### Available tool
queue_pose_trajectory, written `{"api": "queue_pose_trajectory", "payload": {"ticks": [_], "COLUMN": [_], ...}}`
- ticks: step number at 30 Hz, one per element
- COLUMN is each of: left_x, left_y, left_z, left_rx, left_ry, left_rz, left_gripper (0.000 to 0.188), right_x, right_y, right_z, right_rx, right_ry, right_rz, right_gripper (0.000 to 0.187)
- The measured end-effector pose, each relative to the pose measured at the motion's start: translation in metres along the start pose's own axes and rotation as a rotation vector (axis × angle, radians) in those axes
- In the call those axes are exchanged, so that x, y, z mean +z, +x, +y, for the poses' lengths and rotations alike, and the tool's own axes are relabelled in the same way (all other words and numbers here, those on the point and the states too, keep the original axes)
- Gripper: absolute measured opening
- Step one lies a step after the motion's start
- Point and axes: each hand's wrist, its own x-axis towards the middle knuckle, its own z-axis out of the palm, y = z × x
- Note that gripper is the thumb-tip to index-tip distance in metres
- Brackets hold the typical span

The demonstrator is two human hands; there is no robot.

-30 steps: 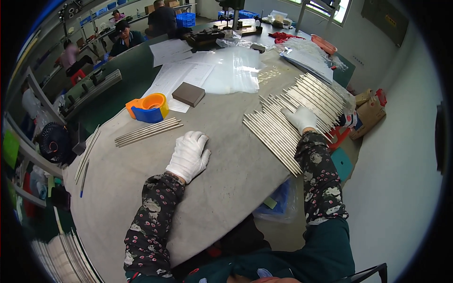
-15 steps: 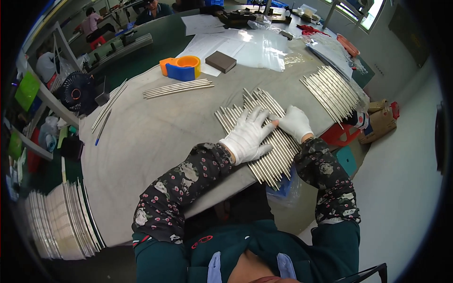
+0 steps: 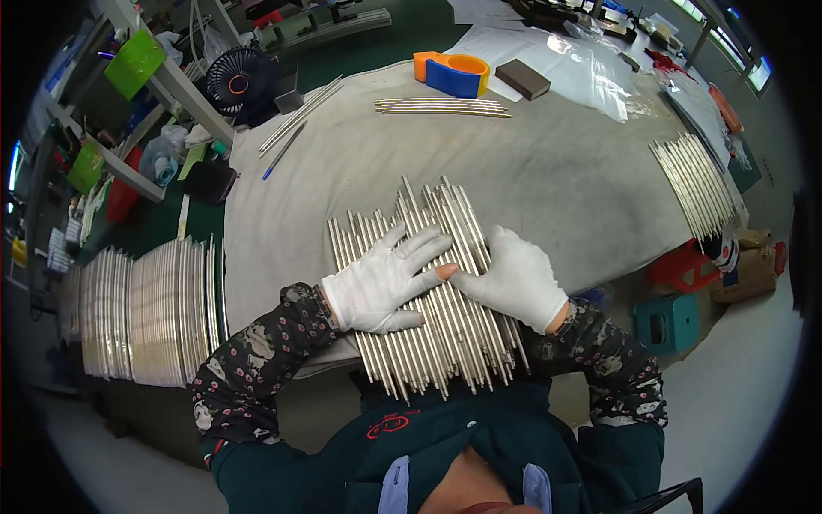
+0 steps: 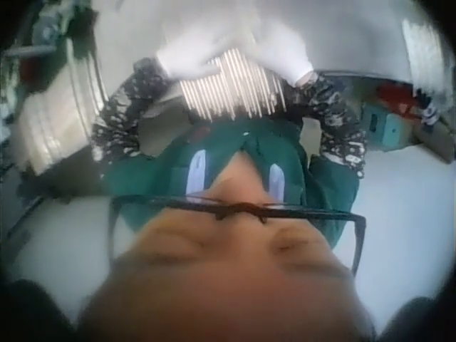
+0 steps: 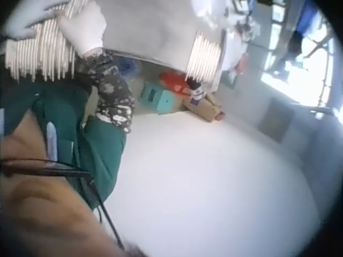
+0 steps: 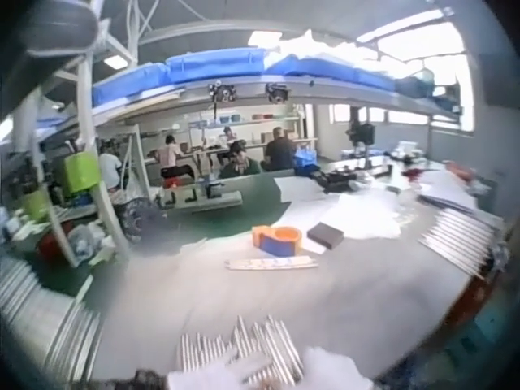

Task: Sanding the ends of a bundle of thin wooden rods using a sanding block at an industrial workbench.

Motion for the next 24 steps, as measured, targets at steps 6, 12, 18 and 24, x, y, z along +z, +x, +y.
{"api": "queue_pose_trajectory", "payload": {"ticks": [6, 12, 18, 24], "left_x": [-0.009, -0.001, 0.009, 0.024], "left_y": [-0.005, 0.049, 0.12, 0.162], "left_z": [0.005, 0.007, 0.018, 0.02], "left_rx": [-0.081, -0.138, -0.09, -0.024], "left_ry": [0.06, 0.123, 0.18, 0.088], "left_rz": [-0.057, -0.186, -0.128, -0.074], "left_gripper": [0.085, 0.086, 0.078, 0.08], "right_x": [-0.001, -0.028, -0.06, -0.057], "right_y": [0.002, 0.003, 0.0, -0.004], "right_z": [-0.003, 0.064, 0.123, 0.161], "right_rx": [-0.001, 0.046, 0.133, 0.043], "right_ry": [0.065, 0.038, 0.167, 0.197], "right_rz": [-0.044, 0.102, 0.154, 0.249], "right_gripper": [0.051, 0.041, 0.031, 0.036]}}
